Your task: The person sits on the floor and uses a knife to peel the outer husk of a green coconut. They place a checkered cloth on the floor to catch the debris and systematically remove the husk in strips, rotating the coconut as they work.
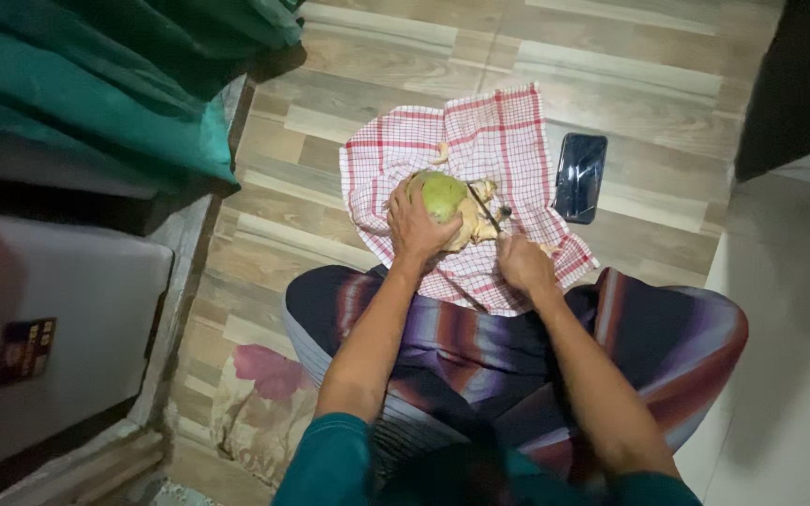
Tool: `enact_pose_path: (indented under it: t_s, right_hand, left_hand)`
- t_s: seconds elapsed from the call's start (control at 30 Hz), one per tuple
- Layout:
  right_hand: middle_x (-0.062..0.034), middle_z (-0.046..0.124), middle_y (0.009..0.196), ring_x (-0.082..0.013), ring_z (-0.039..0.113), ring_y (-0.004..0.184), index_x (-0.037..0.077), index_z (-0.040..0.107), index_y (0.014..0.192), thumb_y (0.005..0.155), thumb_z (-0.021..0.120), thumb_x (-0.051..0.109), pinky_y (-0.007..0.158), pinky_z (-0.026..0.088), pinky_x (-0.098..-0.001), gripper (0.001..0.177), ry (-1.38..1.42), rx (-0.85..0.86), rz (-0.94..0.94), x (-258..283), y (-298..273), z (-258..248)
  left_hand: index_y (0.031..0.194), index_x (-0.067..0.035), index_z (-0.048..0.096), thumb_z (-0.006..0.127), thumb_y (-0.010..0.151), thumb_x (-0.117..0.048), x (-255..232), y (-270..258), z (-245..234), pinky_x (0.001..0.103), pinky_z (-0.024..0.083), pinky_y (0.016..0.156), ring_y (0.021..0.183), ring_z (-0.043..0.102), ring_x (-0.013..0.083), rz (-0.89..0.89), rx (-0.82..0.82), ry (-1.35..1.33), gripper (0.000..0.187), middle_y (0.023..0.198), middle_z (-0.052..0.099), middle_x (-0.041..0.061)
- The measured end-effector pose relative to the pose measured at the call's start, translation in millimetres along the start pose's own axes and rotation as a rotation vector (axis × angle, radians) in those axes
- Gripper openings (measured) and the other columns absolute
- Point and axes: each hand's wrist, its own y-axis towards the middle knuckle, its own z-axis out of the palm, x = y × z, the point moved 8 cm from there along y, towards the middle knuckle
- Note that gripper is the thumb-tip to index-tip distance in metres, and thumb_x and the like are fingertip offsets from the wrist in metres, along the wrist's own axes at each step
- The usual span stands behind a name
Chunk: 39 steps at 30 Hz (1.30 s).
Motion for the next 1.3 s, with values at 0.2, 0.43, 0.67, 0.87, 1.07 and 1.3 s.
enact_pose_path:
  t_s: [0.2, 0.43, 0.67, 0.87, 1.07, 1.3]
  right_hand:
    - [-0.0106, 0.057, 0.070, -0.0242, 0.053, 0.062, -0.001, 0.066, 0.083, 0.107, 0.043, 0.037, 0.056, 0.045, -0.0441, 0.050, 0.666, 0.262, -0.064, -40, 49, 42]
    - [-0.0001, 0.037, 0.049, -0.0130, 0.029, 0.035, 0.008, 0.050, 0.071, 0.108, 0.036, 0.036, 0.032, 0.024, -0.0333, 0.048, 0.985, 0.486, 0.119, -13, 20, 32]
    - [0.0075, 0.030, 0.048, -0.0041, 0.023, 0.033, 0.011, 0.044, 0.076, 0.110, 0.028, 0.050, 0.027, 0.020, -0.0219, 0.054, 1.373, 0.914, 0.216, 25, -21, -1]
    - [0.0054, 0.033, 0.048, -0.0062, 0.025, 0.032, 0.009, 0.047, 0.079, 0.109, 0.028, 0.052, 0.028, 0.022, -0.0237, 0.056, 1.386, 0.824, 0.178, 30, -28, 4]
    - [0.0027, 0.036, 0.049, -0.0083, 0.025, 0.034, 0.006, 0.050, 0.082, 0.108, 0.032, 0.046, 0.031, 0.022, -0.0261, 0.052, 1.381, 0.804, 0.068, 35, -34, 3]
    - [0.0016, 0.035, 0.048, -0.0094, 0.027, 0.035, 0.004, 0.055, 0.083, 0.108, 0.034, 0.045, 0.033, 0.023, -0.0262, 0.052, 1.413, 0.803, -0.011, 36, -32, 4]
  left_hand:
    - [0.139, -0.004, 0.049, 0.087, 0.062, -0.042, -4, 4, -1, 0.056, 0.036, 0.111, 0.132, 0.043, 0.0423, 0.006, -0.004, -0.009, 0.094, 0.140, 0.048, 0.021]
    - [0.140, -0.006, 0.048, 0.086, 0.064, -0.041, -6, 2, -3, 0.056, 0.036, 0.112, 0.132, 0.044, 0.0417, 0.015, -0.010, -0.022, 0.092, 0.140, 0.049, 0.020]
    - [0.139, -0.005, 0.049, 0.085, 0.064, -0.041, -7, 3, -3, 0.057, 0.037, 0.111, 0.133, 0.043, 0.0410, 0.010, 0.010, -0.045, 0.091, 0.140, 0.049, 0.020]
    - [0.138, -0.004, 0.049, 0.086, 0.065, -0.042, -6, 3, -3, 0.056, 0.036, 0.113, 0.134, 0.042, 0.0405, 0.025, -0.010, -0.022, 0.091, 0.142, 0.047, 0.020]
    - [0.140, -0.004, 0.049, 0.085, 0.065, -0.042, -5, 3, -3, 0.058, 0.035, 0.110, 0.134, 0.041, 0.0415, -0.015, 0.029, -0.024, 0.091, 0.143, 0.046, 0.020]
    - [0.139, -0.004, 0.048, 0.083, 0.066, -0.044, -1, 3, 0, 0.057, 0.036, 0.111, 0.134, 0.042, 0.0417, 0.004, 0.003, -0.003, 0.090, 0.142, 0.046, 0.020]
